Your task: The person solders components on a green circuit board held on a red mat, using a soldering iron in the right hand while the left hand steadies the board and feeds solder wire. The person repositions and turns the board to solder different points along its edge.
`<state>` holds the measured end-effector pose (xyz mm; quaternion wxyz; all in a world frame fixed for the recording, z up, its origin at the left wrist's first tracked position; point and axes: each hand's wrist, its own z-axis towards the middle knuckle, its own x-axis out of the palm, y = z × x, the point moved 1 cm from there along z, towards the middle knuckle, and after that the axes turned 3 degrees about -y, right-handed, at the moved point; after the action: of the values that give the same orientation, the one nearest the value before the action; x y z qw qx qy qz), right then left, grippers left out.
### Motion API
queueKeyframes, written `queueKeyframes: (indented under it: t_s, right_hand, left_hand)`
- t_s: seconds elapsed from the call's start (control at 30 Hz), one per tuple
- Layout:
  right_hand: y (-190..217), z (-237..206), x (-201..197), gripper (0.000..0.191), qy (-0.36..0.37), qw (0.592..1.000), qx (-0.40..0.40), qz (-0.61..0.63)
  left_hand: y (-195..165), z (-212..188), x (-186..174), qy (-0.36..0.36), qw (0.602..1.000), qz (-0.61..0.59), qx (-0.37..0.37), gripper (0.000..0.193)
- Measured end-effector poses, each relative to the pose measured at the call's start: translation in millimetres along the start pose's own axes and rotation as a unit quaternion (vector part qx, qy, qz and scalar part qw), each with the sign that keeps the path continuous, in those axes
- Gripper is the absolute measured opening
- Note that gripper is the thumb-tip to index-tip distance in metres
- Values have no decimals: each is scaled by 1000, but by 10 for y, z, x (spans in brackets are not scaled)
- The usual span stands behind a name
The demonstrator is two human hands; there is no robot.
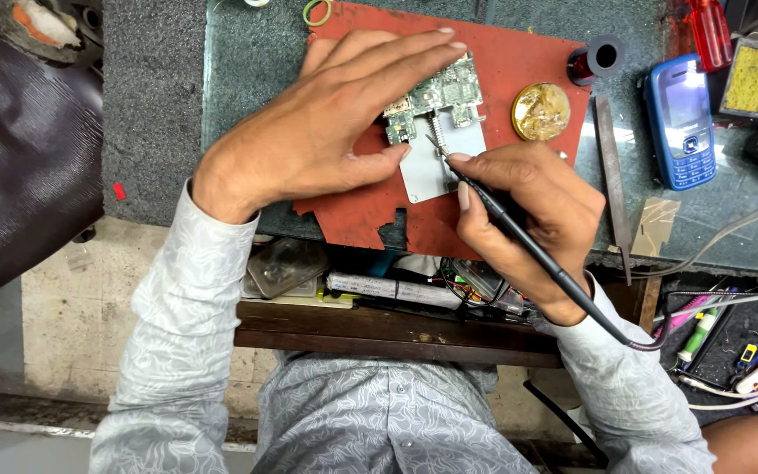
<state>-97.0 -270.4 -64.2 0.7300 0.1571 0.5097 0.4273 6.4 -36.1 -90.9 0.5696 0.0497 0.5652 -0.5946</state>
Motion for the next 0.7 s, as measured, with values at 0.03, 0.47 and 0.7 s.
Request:
queueKeyframes:
  t_s: [0.03,0.47,0.7]
  right_hand:
    - [4,7,19,23,2,1000,-2,0]
    - [17,67,163,19,0,1000,28,-4]
    - [8,90,252,18,6,1000,22,-16]
  left_hand:
    - [20,1,17,5,1000,-5,-4,84]
    - [157,-88,7,-63,998,-20,22,66]
    - [202,-145,-15,-76,997,-14,17,64]
